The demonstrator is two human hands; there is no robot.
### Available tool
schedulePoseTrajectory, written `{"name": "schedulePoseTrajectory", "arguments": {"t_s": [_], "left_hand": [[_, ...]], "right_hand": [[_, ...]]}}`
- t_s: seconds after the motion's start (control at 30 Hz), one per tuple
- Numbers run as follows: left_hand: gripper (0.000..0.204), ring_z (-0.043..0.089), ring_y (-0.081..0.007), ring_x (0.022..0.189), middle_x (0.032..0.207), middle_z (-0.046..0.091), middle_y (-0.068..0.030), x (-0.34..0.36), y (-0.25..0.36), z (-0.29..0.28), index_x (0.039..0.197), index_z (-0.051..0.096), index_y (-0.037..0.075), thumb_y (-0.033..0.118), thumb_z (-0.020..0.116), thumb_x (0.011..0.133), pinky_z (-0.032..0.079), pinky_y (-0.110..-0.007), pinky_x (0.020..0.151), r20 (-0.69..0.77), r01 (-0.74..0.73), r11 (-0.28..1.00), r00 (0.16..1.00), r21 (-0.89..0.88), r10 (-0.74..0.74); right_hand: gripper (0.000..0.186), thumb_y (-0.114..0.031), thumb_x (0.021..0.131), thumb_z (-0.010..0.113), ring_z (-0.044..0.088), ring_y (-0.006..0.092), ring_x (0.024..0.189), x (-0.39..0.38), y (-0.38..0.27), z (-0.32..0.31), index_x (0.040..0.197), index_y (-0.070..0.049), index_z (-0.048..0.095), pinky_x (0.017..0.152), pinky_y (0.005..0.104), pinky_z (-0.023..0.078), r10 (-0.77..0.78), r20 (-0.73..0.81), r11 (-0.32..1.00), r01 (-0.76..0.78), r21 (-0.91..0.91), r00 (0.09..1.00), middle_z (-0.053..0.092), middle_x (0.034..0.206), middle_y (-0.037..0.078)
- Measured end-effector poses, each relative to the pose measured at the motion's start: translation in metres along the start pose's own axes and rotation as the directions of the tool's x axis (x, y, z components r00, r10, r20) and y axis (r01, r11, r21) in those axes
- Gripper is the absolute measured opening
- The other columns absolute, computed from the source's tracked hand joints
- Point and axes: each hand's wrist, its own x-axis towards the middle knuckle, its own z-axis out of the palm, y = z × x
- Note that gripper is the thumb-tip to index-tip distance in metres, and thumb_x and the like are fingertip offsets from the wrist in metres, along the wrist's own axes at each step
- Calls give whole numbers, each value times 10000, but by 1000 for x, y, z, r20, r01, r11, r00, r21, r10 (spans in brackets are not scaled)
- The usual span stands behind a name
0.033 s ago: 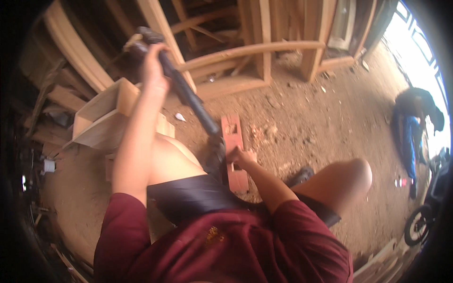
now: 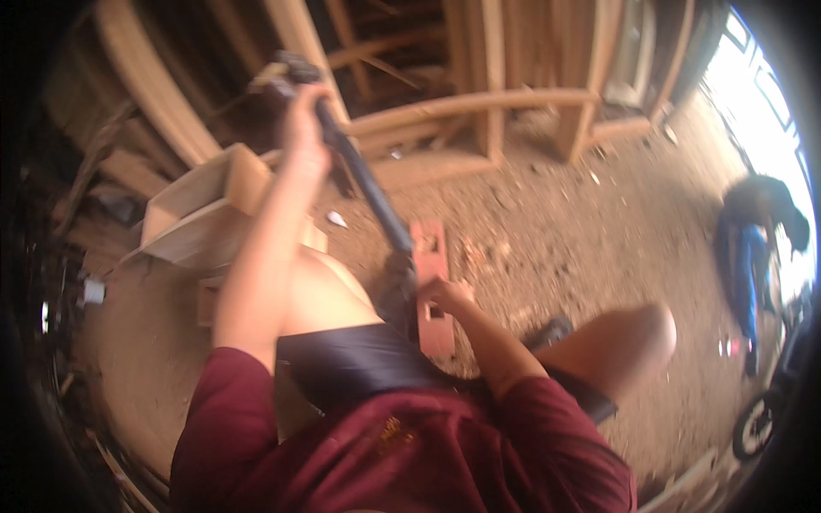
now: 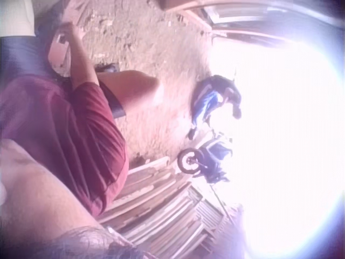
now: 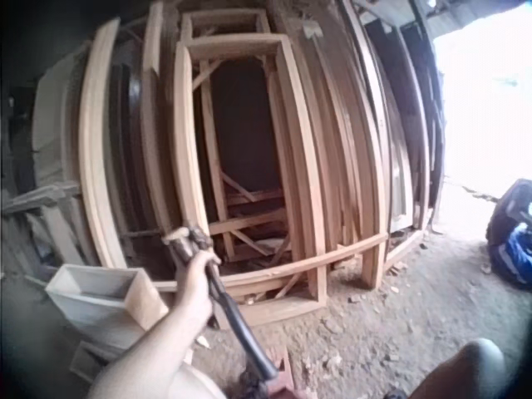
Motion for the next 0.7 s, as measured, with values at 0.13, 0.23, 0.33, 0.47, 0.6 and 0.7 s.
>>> {"name": "schedulePoseTrajectory", "arguments": {"t_s": [0.13,0.23,0.33,0.47,0.6,0.7], "left_hand": [[268,510,-161,773,831,538,-32,-39,-21,63,854,617,129,378,676,773,424,-350,673,211,135,990,967,42,-140],[363,565,-200,708,775,604,-83,-54,-55,64,841,601,-7,332,693,751,472,-375,658,25,-44,986,999,164,41],[310,577,-179,710,777,619,-83,-59,-69,83,902,628,14,288,699,775,448,-362,633,56,-230,946,973,227,223],[203,582,-162,677,709,612,-53,-93,-80,98,818,628,37,230,687,820,457,-346,663,198,-347,901,932,259,302],[240,616,-195,657,737,641,-92,-121,-75,127,865,624,41,237,742,793,494,-355,623,281,-288,946,930,149,239],[256,590,-138,629,699,617,-53,-121,-67,134,837,627,51,281,739,839,479,-326,597,475,-224,954,874,199,106]], "right_hand": [[504,-548,934,484,652,201,820,33,51,-105,1079,-95,651,591,364,515,93,-308,486,227,844,947,684,906,82],[674,-678,952,308,653,216,936,-52,-11,-233,1212,-109,559,783,419,514,-337,-412,54,454,889,846,669,1037,84],[613,-627,974,336,645,203,920,-93,-11,-295,1199,-106,567,765,379,515,-458,-312,235,452,860,832,664,1007,60],[368,-406,1018,429,596,145,808,-162,-10,-292,1160,-86,546,740,324,507,-391,-466,314,591,743,794,608,873,19],[169,-95,859,507,490,123,535,-193,-14,-304,1028,-89,500,485,242,430,-160,-628,210,648,732,762,516,702,12],[163,-105,847,500,401,66,493,-209,-1,-318,1008,-128,489,418,248,341,-116,-529,125,541,832,841,412,644,-42]]}}
